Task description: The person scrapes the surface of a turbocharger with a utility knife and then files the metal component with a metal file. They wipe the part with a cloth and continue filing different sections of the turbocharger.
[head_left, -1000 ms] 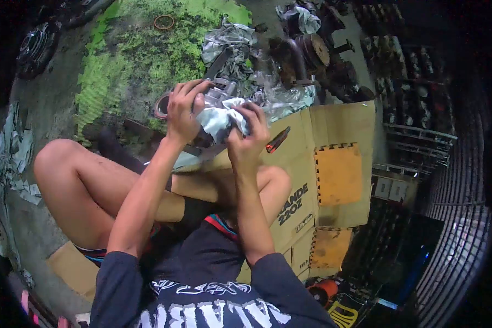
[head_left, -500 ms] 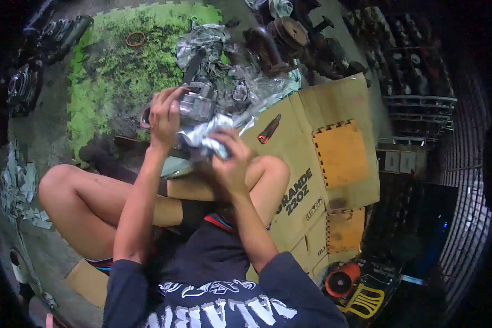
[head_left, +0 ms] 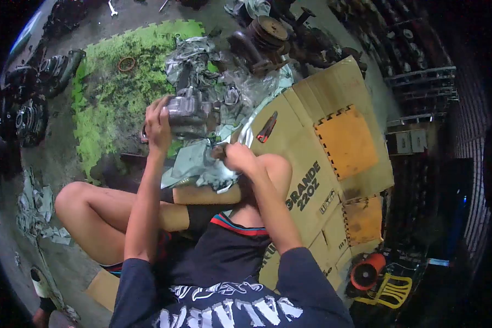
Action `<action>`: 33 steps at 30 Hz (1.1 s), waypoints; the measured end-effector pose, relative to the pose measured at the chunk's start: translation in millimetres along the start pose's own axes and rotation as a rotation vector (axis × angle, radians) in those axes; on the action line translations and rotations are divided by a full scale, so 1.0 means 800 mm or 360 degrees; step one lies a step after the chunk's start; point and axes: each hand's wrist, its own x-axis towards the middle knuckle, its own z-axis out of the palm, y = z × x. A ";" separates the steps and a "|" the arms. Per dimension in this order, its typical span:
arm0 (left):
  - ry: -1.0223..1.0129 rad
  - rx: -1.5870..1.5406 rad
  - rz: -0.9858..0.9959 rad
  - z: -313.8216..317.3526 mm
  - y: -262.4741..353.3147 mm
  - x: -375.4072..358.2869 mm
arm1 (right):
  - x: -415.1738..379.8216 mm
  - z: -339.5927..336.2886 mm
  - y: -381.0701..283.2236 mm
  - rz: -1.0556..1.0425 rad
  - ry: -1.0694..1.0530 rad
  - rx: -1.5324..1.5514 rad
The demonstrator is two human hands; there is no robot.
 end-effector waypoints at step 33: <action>-0.0059 -0.0056 -0.0065 -0.001 0.003 0.007 | -0.033 0.103 -0.140 -0.0500 0.0808 0.0135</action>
